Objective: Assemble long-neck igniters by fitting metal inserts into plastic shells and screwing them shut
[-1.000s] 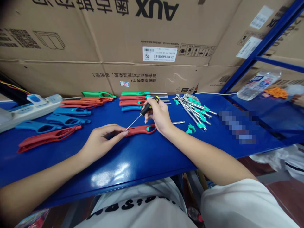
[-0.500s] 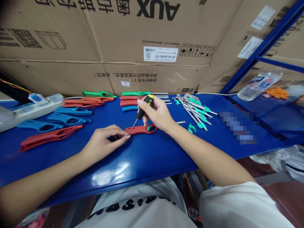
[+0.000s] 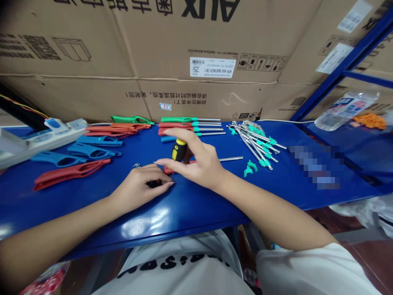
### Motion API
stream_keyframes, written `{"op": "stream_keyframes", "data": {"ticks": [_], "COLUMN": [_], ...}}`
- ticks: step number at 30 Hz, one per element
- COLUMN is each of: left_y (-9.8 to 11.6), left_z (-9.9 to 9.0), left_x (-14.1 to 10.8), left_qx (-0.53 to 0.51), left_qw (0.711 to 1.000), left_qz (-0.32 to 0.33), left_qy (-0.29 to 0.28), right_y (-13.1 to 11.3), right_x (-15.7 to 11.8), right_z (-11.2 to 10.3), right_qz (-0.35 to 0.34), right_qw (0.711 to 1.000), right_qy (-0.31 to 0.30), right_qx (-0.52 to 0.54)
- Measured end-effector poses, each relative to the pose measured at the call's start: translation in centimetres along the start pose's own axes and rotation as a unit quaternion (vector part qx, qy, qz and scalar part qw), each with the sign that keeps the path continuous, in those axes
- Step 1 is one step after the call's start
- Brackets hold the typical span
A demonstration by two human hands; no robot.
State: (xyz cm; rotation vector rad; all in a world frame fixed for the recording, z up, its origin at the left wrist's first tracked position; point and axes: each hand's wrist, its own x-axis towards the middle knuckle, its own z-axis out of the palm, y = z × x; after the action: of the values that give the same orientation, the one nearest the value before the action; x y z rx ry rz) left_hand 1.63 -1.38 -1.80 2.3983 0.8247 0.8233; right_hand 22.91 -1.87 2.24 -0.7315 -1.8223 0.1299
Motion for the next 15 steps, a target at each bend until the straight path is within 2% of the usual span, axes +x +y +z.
{"op": "stream_keyframes", "data": {"ticks": [1, 3, 5, 7, 8, 10, 15], "left_y": [0.0, 0.2, 0.3, 0.3, 0.3, 0.2, 0.3], "left_z": [0.0, 0.0, 0.0, 0.1, 0.2, 0.3, 0.4], "left_x": [0.0, 0.0, 0.0, 0.0, 0.0, 0.0, 0.2], "left_qx": [-0.003, -0.008, -0.015, -0.024, -0.029, -0.04, -0.061], "left_qw": [1.0, 1.0, 1.0, 0.999, 0.999, 0.998, 0.996], "left_qz": [-0.001, -0.009, -0.018, -0.028, -0.032, -0.044, -0.047], "left_qy": [0.004, 0.011, 0.016, 0.021, 0.025, 0.037, 0.049], "right_y": [-0.1, -0.2, -0.2, -0.1, 0.0, 0.1, -0.1], "right_x": [0.0, 0.3, 0.8, 1.2, 1.4, 1.5, 1.2], "right_z": [-0.1, -0.4, -0.9, -1.4, -1.5, -1.6, -1.1], "right_qz": [-0.016, -0.004, 0.052, 0.101, 0.112, 0.114, 0.089], "right_qw": [1.0, 0.999, 0.986, 0.955, 0.942, 0.939, 0.978], "right_qy": [0.004, -0.029, -0.112, -0.204, -0.23, -0.231, -0.136], "right_qx": [0.001, 0.035, 0.113, 0.192, 0.217, 0.23, 0.127]}}
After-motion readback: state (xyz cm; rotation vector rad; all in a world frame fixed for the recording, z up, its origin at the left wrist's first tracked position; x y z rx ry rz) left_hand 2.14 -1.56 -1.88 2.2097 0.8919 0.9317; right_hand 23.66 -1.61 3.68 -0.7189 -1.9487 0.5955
